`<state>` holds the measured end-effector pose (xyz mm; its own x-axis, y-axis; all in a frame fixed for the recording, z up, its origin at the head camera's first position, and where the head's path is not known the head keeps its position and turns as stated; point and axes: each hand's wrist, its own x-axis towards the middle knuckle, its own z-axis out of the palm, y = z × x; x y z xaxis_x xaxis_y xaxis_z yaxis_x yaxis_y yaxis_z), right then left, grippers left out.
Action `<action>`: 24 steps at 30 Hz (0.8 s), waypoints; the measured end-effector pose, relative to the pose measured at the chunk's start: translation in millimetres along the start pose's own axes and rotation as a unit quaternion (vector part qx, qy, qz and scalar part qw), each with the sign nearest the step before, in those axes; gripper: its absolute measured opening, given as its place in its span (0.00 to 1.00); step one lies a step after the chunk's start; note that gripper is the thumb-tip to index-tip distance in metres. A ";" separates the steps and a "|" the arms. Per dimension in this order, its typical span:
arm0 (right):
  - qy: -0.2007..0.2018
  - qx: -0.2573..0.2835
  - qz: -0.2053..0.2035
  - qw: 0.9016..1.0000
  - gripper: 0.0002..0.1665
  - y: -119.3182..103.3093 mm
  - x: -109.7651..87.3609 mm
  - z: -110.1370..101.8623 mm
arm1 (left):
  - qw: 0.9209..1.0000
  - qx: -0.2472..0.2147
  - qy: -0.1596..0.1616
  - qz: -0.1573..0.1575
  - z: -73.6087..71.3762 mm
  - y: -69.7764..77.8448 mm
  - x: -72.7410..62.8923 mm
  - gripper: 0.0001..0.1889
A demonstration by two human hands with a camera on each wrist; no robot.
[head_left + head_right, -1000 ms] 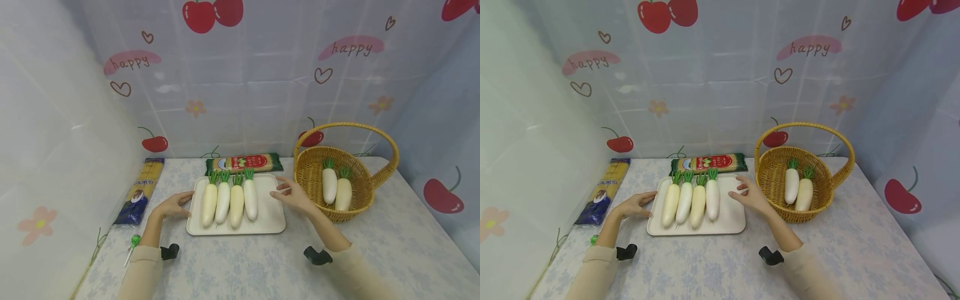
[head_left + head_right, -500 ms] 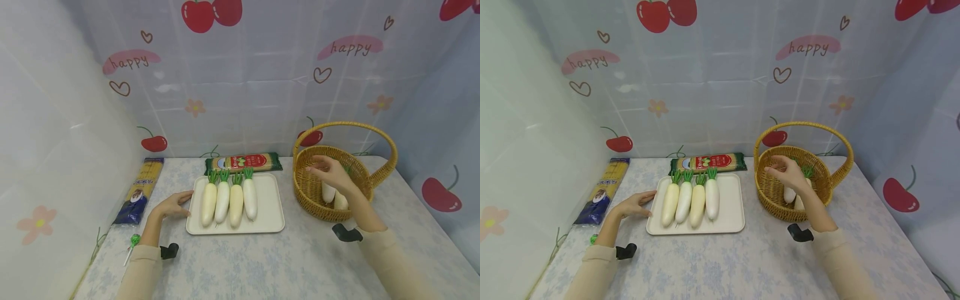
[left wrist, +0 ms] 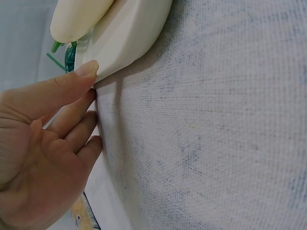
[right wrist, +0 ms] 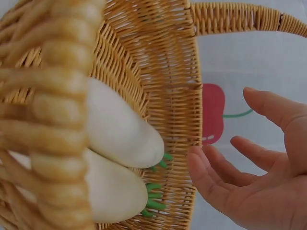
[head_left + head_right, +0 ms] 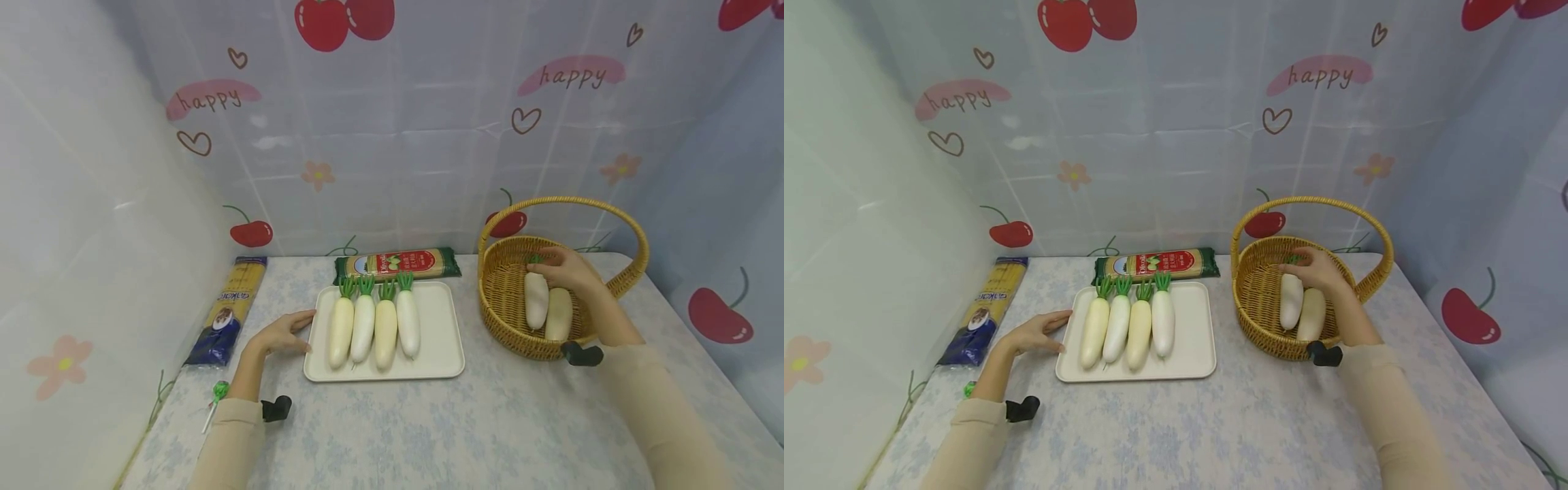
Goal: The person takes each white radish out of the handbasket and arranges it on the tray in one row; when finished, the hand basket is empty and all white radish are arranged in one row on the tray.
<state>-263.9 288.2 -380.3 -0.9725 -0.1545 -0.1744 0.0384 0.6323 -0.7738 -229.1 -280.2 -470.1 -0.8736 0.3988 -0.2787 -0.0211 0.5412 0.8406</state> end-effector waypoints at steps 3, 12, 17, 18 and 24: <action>-0.006 -0.007 0.013 1.000 0.51 1.9 3.7 -0.3 | 1.000 0.005 -0.003 0.004 0.4 -0.2 0.0 0.47; -0.038 -0.055 0.024 0.997 0.48 9.5 14.7 0.1 | 1.000 -0.003 0.000 -0.001 0.6 -0.6 0.3 0.48; -0.030 -0.086 0.023 0.996 0.47 13.4 18.5 1.0 | 1.000 -0.002 0.001 0.001 0.4 0.2 -0.1 0.47; -0.028 -0.092 0.022 0.995 0.47 15.1 19.3 1.8 | 1.000 -0.001 0.002 0.002 0.3 0.3 -0.3 0.47; -0.028 -0.076 0.032 0.996 0.51 23.7 19.6 8.6 | 1.000 0.002 0.002 0.001 -0.8 0.5 -0.4 0.48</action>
<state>-280.0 293.7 -407.2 -0.9549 -0.1489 -0.2568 0.0606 0.7492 -0.6596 -229.2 -280.6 -469.1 -0.8761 0.3967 -0.2740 -0.0166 0.5431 0.8395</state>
